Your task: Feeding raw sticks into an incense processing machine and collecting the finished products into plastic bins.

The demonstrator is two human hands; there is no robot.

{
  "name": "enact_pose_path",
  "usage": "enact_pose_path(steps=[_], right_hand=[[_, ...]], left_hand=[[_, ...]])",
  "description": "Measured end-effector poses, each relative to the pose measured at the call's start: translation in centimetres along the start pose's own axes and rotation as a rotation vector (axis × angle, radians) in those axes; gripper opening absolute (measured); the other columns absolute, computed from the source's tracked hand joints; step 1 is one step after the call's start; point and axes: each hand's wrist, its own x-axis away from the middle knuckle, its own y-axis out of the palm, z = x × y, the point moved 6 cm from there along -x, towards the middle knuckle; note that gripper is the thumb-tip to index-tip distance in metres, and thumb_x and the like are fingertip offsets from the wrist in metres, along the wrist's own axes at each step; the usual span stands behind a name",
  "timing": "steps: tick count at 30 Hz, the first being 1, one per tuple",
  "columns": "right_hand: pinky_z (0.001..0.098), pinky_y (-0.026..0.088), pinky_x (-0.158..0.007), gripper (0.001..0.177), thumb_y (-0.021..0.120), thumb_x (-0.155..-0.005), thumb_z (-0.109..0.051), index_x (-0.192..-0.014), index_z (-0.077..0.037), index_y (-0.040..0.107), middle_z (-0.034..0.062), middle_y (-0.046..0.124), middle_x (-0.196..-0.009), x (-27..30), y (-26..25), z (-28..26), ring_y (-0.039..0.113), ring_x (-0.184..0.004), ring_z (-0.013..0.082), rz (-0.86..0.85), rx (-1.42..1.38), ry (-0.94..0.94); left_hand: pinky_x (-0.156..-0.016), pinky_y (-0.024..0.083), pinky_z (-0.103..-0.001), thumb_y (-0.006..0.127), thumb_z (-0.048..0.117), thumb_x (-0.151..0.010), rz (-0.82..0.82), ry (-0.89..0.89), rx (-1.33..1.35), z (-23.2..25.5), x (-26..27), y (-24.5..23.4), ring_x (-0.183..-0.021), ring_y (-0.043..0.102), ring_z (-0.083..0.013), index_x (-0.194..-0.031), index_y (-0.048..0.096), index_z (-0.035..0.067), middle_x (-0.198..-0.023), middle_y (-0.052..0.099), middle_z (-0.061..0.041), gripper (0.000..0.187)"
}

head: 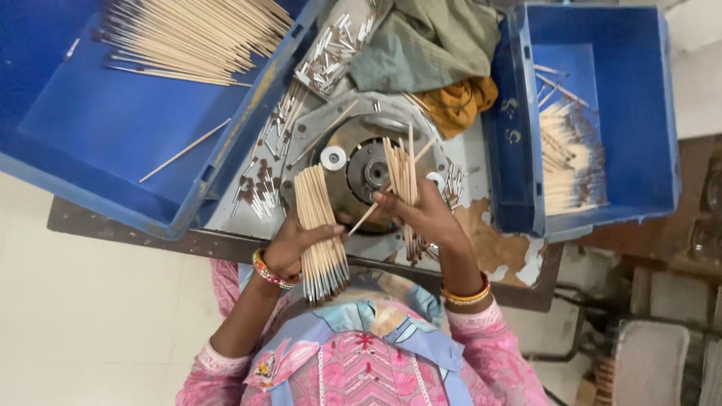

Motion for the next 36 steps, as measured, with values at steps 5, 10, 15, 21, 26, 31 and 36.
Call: enact_pose_path(steps=[5, 10, 15, 21, 26, 31, 36], right_hand=[[0.0237, 0.044, -0.049, 0.025, 0.075, -0.095, -0.026, -0.09, -0.003, 0.068, -0.0013, 0.069, -0.069, 0.0, 0.2, -0.4, 0.058, -0.058, 0.0034, 0.043, 0.071, 0.036], [0.0226, 0.044, -0.051, 0.026, 0.076, -0.095, -0.028, -0.09, -0.003, 0.072, -0.0002, 0.072, -0.071, 0.1, 0.8, -0.1, 0.059, -0.059, 0.0038, 0.024, 0.053, 0.035], [0.0246, 0.045, -0.052, 0.032, 0.075, -0.1, -0.029, -0.09, 0.0, 0.066, 0.0029, 0.065, -0.072, 0.3, 1.6, 2.1, 0.059, -0.061, 0.0074, -0.034, -0.206, 0.036], [0.0305, 0.057, -0.078, 0.037, 0.071, -0.099, -0.03, -0.121, -0.002, 0.06, 0.0027, 0.068, -0.1, 4.2, 5.5, 5.3, 0.067, -0.09, 0.0125, 0.01, -0.408, -0.086], [0.0369, 0.055, -0.071, 0.036, 0.071, -0.101, -0.031, -0.121, -0.002, 0.063, 0.0068, 0.069, -0.085, 8.3, 1.5, 5.4, 0.068, -0.077, 0.0174, -0.093, -0.162, -0.098], [0.0394, 0.059, -0.093, 0.054, 0.074, -0.094, -0.028, -0.142, -0.009, 0.058, 0.014, 0.074, -0.124, 11.9, -19.2, 0.9, 0.075, -0.104, 0.024, 0.558, 0.55, -0.324], [0.0469, 0.056, -0.083, 0.033, 0.083, -0.078, -0.027, -0.101, -0.004, 0.076, 0.0207, 0.071, -0.106, 8.9, -34.9, 16.1, 0.07, -0.102, 0.0379, 0.384, 1.228, 0.704]], left_hand=[[-0.068, 0.063, -0.039, 0.075, -0.003, -0.086, -0.064, -0.015, 0.019, -0.1, 0.1, 1.2, -0.082, 0.074, -0.0246, -0.123, 0.051, 0.002, -0.105, 0.073, -0.017, 0.044], [-0.072, 0.063, -0.037, 0.076, -0.005, -0.084, -0.082, 0.014, -0.021, -0.1, 0.4, 1.4, -0.086, 0.074, -0.0245, -0.123, 0.052, 0.001, -0.105, 0.072, -0.016, 0.046], [-0.068, 0.062, -0.036, 0.076, -0.008, -0.081, -0.049, 0.101, -0.152, 0.6, 0.6, 2.0, -0.081, 0.072, -0.0236, -0.122, 0.05, 0.002, -0.1, 0.071, -0.013, 0.049], [-0.071, 0.06, -0.036, 0.075, 0.0, -0.089, 0.267, 0.115, -0.199, -0.1, 0.3, -4.0, -0.086, 0.072, -0.0242, -0.122, 0.056, 0.0, -0.103, 0.069, -0.011, 0.038], [-0.071, 0.059, -0.044, 0.067, 0.012, -0.1, 0.275, -0.081, -0.254, -3.2, -0.2, -9.5, -0.085, 0.069, -0.0271, -0.126, 0.053, 0.003, -0.097, 0.066, -0.015, 0.032], [-0.089, 0.06, -0.049, 0.062, 0.01, -0.101, 0.101, -0.004, -0.372, -5.6, -0.1, -14.7, -0.101, 0.07, -0.0304, -0.135, 0.05, -0.005, -0.104, 0.064, -0.021, 0.039], [-0.103, 0.053, -0.056, 0.056, 0.017, -0.095, 0.247, -0.171, -0.081, -9.5, -1.4, -21.1, -0.122, 0.062, -0.0266, -0.155, 0.037, 0.026, -0.125, 0.051, -0.002, 0.064]])
